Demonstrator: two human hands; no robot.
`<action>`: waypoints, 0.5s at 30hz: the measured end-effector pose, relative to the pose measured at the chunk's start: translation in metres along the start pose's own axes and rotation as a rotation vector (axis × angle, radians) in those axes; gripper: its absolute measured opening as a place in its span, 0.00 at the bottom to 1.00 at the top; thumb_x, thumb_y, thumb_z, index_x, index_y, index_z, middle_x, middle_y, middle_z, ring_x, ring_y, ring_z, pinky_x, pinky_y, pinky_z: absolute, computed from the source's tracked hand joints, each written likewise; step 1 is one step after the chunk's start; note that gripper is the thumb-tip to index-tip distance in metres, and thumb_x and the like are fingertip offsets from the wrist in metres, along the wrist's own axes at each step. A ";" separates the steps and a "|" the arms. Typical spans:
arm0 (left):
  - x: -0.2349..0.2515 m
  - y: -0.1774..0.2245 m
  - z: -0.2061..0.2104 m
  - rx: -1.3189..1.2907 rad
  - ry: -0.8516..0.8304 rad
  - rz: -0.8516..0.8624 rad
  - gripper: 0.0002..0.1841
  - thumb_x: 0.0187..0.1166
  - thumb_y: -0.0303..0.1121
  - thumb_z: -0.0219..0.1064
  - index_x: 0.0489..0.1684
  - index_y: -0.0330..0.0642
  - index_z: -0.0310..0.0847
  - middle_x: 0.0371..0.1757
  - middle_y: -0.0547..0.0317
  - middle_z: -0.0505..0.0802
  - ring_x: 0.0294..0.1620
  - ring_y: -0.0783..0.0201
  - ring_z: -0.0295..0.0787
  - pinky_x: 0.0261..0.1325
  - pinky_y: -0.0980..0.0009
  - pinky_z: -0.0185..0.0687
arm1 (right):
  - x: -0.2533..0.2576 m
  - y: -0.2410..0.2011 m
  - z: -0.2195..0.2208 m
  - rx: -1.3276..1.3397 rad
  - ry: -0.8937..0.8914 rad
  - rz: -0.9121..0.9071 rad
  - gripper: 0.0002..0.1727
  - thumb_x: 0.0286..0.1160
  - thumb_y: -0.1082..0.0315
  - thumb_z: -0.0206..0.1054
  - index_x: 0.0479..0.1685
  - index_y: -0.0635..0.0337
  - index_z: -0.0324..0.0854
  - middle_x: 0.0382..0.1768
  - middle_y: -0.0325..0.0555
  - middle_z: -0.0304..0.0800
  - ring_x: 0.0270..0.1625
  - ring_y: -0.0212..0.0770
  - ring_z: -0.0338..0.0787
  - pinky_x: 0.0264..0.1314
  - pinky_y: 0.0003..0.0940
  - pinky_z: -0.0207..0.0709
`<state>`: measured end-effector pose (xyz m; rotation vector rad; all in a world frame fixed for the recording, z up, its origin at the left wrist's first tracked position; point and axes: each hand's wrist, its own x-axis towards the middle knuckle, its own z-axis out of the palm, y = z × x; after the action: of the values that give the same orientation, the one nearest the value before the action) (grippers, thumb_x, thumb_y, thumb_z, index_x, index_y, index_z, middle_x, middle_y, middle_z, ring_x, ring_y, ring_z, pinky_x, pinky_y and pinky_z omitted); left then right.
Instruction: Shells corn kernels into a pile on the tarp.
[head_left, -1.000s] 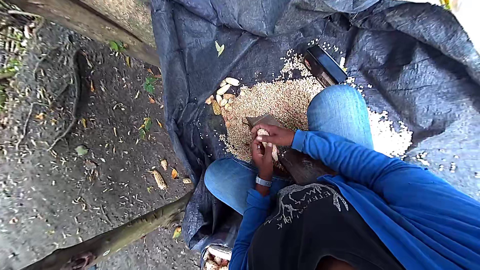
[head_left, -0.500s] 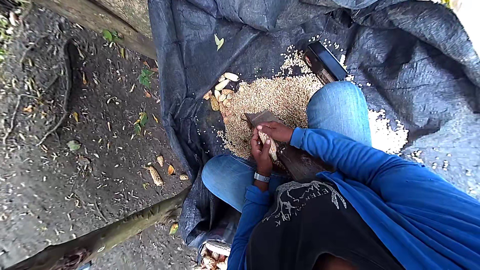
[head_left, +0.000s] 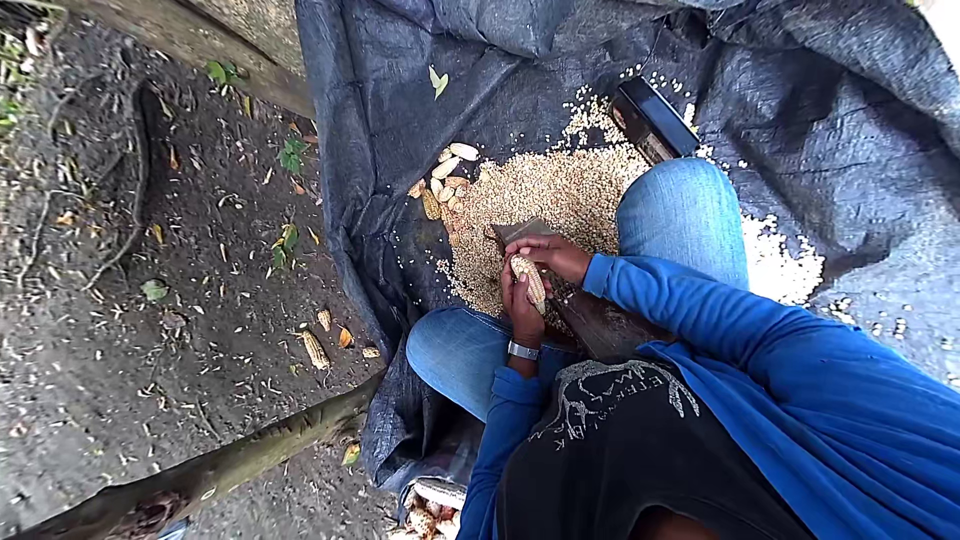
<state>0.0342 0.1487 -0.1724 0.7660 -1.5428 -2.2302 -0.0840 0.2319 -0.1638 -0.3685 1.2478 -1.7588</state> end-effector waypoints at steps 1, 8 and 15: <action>0.001 0.000 -0.001 -0.021 0.005 -0.012 0.24 0.85 0.42 0.49 0.78 0.43 0.66 0.36 0.50 0.90 0.25 0.62 0.89 0.26 0.69 0.88 | -0.001 0.001 0.000 -0.063 -0.017 -0.062 0.18 0.88 0.68 0.53 0.67 0.63 0.83 0.57 0.50 0.91 0.47 0.37 0.90 0.53 0.36 0.85; 0.001 0.000 -0.004 0.006 0.078 0.017 0.24 0.86 0.43 0.48 0.77 0.45 0.68 0.38 0.52 0.90 0.24 0.64 0.86 0.25 0.70 0.86 | 0.002 0.009 -0.003 -0.564 -0.040 -0.462 0.11 0.76 0.74 0.71 0.54 0.64 0.92 0.65 0.58 0.86 0.62 0.46 0.90 0.66 0.40 0.86; -0.001 -0.003 -0.003 0.301 0.133 0.049 0.29 0.83 0.40 0.50 0.84 0.41 0.67 0.53 0.54 0.88 0.29 0.70 0.82 0.30 0.73 0.83 | -0.001 0.004 -0.001 -0.822 0.026 -0.568 0.06 0.75 0.75 0.70 0.43 0.64 0.91 0.58 0.55 0.90 0.56 0.50 0.93 0.59 0.50 0.89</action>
<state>0.0366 0.1481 -0.1752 0.9282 -1.8317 -1.8933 -0.0821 0.2326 -0.1672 -1.2732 1.9941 -1.5980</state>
